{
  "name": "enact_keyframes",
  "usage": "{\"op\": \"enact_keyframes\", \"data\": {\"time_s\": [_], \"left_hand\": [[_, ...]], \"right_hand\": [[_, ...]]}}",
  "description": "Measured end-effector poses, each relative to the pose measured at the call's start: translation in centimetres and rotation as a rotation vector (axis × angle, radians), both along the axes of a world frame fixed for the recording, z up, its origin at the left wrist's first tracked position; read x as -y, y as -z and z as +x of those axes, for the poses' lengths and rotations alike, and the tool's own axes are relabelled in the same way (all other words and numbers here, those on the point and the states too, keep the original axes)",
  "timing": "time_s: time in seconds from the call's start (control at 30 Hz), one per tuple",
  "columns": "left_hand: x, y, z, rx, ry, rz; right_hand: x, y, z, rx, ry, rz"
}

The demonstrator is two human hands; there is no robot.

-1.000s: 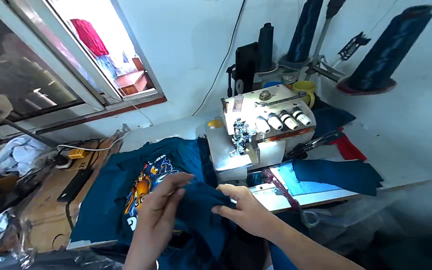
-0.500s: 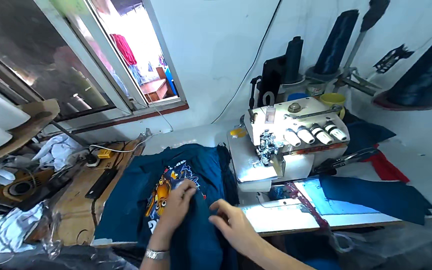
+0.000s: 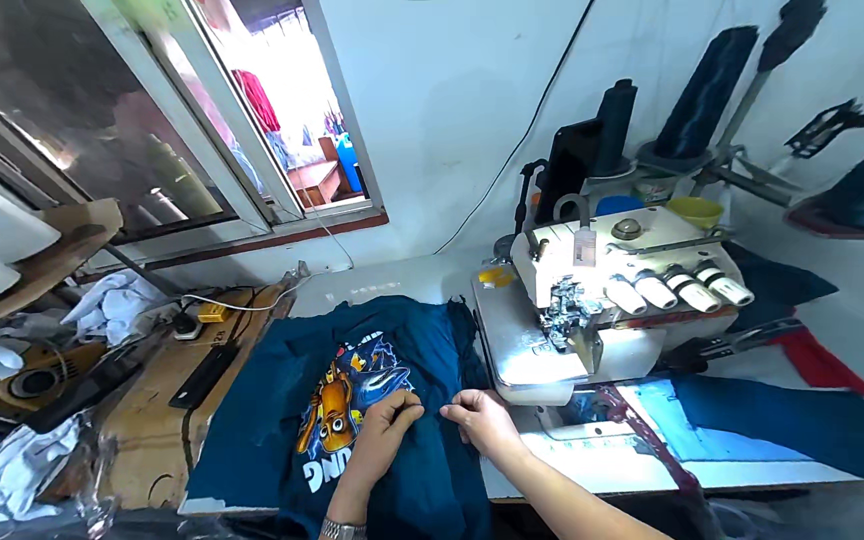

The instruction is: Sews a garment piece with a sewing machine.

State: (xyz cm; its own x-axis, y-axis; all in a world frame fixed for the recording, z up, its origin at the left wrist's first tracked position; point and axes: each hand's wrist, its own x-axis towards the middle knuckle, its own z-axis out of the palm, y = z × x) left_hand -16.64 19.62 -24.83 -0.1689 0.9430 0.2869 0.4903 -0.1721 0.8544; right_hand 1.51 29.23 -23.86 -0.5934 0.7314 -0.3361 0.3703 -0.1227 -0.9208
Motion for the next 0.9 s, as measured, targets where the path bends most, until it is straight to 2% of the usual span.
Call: {"op": "enact_keyframes", "data": {"time_s": [0.17, 0.27, 0.37, 0.53, 0.73, 0.83, 0.9], "left_hand": [[0.8, -2.9, 0.0, 0.063, 0.125, 0.043], [0.5, -3.7, 0.6, 0.114, 0.069, 0.046], [-0.1, -3.3, 0.9, 0.077, 0.000, 0.058], [-0.9, -2.5, 0.8, 0.070, -0.051, 0.075], [-1.0, -2.0, 0.8, 0.083, -0.082, 0.045], [-0.8, -1.9, 0.6, 0.040, -0.083, 0.040], [-0.6, -1.9, 0.6, 0.034, -0.090, 0.056]], "right_hand": [[0.6, 0.3, -0.8, -0.289, 0.150, 0.117], [1.0, 0.4, -1.2, -0.452, 0.198, 0.155], [1.2, 0.4, -1.2, -0.559, 0.163, 0.091], [1.2, 0.6, -1.1, -0.576, 0.123, 0.031], [1.2, 0.5, -1.1, -0.573, 0.080, 0.060], [1.6, 0.4, -1.2, -0.541, 0.096, 0.145], [2.6, 0.8, -1.4, -0.542, 0.138, 0.292]]}}
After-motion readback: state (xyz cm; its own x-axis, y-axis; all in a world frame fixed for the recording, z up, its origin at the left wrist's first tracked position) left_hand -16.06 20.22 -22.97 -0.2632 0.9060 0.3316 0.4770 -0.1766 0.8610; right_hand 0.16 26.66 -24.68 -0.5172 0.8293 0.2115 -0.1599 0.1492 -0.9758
